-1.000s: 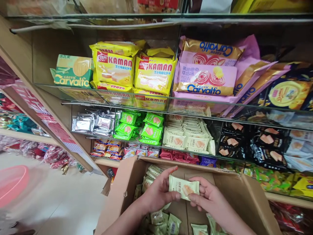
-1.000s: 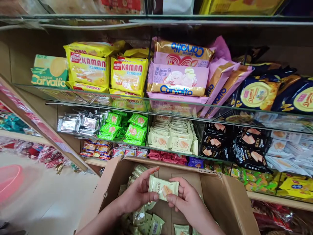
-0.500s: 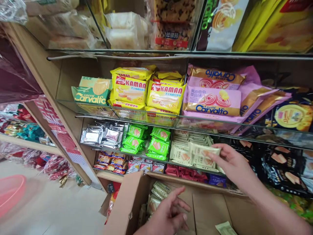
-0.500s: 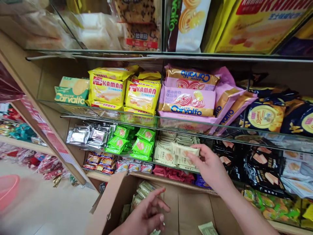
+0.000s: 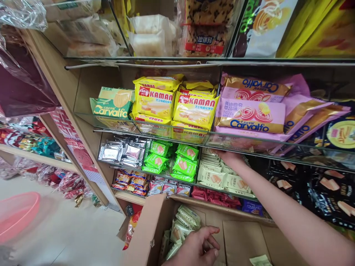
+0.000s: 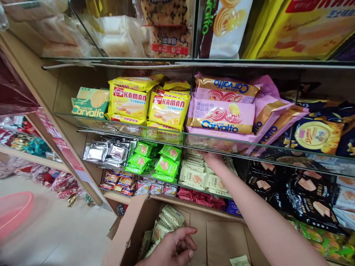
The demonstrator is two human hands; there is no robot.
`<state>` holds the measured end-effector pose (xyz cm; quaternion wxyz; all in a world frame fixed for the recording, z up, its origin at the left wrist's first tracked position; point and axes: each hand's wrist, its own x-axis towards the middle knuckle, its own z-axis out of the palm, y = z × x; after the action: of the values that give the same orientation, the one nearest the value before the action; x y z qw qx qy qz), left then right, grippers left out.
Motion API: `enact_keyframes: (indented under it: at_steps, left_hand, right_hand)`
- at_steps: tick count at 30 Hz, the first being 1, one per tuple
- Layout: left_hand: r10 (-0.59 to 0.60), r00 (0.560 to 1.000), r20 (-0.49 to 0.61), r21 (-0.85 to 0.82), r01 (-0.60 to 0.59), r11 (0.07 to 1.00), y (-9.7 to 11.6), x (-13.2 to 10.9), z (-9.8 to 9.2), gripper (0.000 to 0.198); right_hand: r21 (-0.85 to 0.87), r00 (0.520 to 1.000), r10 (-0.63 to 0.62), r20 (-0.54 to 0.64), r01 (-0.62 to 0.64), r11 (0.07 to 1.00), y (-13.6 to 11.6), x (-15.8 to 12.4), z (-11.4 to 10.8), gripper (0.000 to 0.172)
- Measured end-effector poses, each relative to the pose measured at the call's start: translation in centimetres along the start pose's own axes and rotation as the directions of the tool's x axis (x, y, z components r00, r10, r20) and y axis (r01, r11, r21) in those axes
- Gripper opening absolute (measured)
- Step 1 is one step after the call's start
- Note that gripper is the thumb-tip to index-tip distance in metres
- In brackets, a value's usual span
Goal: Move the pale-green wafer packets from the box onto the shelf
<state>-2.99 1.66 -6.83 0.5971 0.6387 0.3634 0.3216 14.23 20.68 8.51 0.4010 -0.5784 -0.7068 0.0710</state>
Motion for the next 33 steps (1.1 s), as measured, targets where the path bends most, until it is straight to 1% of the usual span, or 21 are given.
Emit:
enact_keyframes:
  at_steps: [3,5,7,9,11,12,13,14,15,16,17,18,19,20,21,23,25,28,29,31,33]
  left_hand:
    - [-0.028,0.999,-0.018,0.034,0.029,0.999,0.3,-0.1,0.2,0.045]
    - [-0.04,0.999,-0.02,0.091,0.042,0.995,0.5,-0.1,0.2,0.042]
    - [-0.033,0.999,-0.024,0.181,0.037,0.983,0.8,-0.2,0.1,0.038]
    - [0.013,0.999,-0.052,0.31,0.004,0.951,1.4,-0.3,-0.1,0.033]
    - [0.105,0.989,-0.099,0.443,-0.051,0.895,2.1,-0.3,-0.5,0.027]
    - [0.152,0.98,-0.128,0.491,-0.07,0.868,2.6,-0.3,-0.7,0.024]
    - [0.191,0.969,-0.156,0.527,-0.082,0.846,3.1,-0.3,-0.9,0.023]
    - [0.219,0.959,-0.182,0.556,-0.083,0.827,3.5,-0.2,-1.1,0.023]
    - [0.233,0.95,-0.208,0.59,-0.068,0.804,3.8,-0.2,-1.3,0.024]
    - [0.23,0.943,-0.24,0.633,-0.028,0.774,3.9,-0.1,-1.5,0.025]
    - [0.21,0.939,-0.273,0.682,0.035,0.731,3.9,0.0,-1.6,0.027]
    - [0.178,0.933,-0.312,0.731,0.116,0.672,3.7,0.0,-1.7,0.028]
    - [0.14,0.925,-0.352,0.771,0.202,0.604,3.4,0.1,-1.7,0.029]
    - [0.096,0.918,-0.386,0.797,0.279,0.535,3.0,0.1,-1.7,0.03]
    - [0.054,0.913,-0.404,0.817,0.333,0.472,2.5,0.2,-1.6,0.033]
    - [-0.02,0.923,-0.385,0.849,0.362,0.385,1.8,0.2,-1.4,0.043]
    - [-0.071,0.94,-0.333,0.875,0.337,0.348,1.6,0.2,-1.2,0.049]
    - [-0.103,0.946,-0.307,0.889,0.323,0.323,2.0,0.1,-1.2,0.05]
    - [-0.11,0.944,-0.311,0.889,0.329,0.317,2.1,0.1,-1.1,0.05]
    - [-0.125,0.941,-0.315,0.888,0.339,0.31,2.1,0.1,-1.1,0.051]
    - [-0.132,0.94,-0.315,0.888,0.341,0.308,1.9,0.0,-1.1,0.05]
  right_hand:
    - [-0.068,0.998,0.026,-0.053,-0.03,0.997,0.2,-0.2,0.4,0.042]
    - [-0.092,0.998,0.019,-0.061,-0.025,0.995,0.4,-0.1,0.4,0.041]
    - [-0.103,0.998,0.037,-0.046,-0.042,0.994,0.4,-0.1,0.3,0.038]
    - [-0.128,0.996,0.075,-0.043,-0.08,0.989,0.1,-0.6,-0.3,0.032]
    - [-0.154,0.996,0.066,-0.066,-0.075,0.985,-0.7,-2.5,-1.2,0.028]
    - [-0.143,0.996,0.03,-0.081,-0.041,0.989,-1.3,-4.1,-1.7,0.025]
    - [-0.119,0.997,-0.028,-0.069,0.019,0.993,-1.8,-6.0,-2.0,0.022]
    - [-0.06,0.994,-0.101,-0.042,0.098,0.993,-2.4,-8.3,-2.2,0.019]
    - [0.016,0.986,-0.165,0.036,0.165,0.986,-2.8,-10.7,-2.2,0.017]
    - [0.084,0.953,-0.233,0.192,0.221,0.972,-3.0,-13.2,-1.8,0.017]
    - [0.147,0.9,-0.274,0.34,0.237,0.961,-3.0,-15.6,-1.2,0.017]
    - [0.167,0.866,-0.238,0.439,0.181,0.969,-2.7,-17.7,-0.2,0.017]
    - [0.172,0.845,-0.174,0.505,0.099,0.98,-2.1,-19.6,1.0,0.018]
    - [0.17,0.848,-0.094,0.521,0.005,0.985,-1.4,-21.1,2.3,0.018]
    - [0.176,0.838,-0.034,0.544,-0.075,0.982,-0.6,-22.3,3.7,0.026]
    - [0.19,0.815,0.044,0.578,-0.186,0.964,0.8,-23.9,6.1,0.041]
    - [0.209,0.812,0.082,0.578,-0.245,0.947,1.5,-24.9,7.7,0.048]
    - [0.239,0.807,0.173,0.565,-0.361,0.901,1.4,-25.9,9.0,0.05]
    - [0.254,0.798,0.202,0.568,-0.403,0.879,1.3,-26.2,9.2,0.049]
    - [0.288,0.783,0.228,0.579,-0.458,0.841,1.3,-26.6,9.8,0.041]
    - [0.299,0.78,0.224,0.584,-0.464,0.834,1.6,-26.8,10.4,0.028]
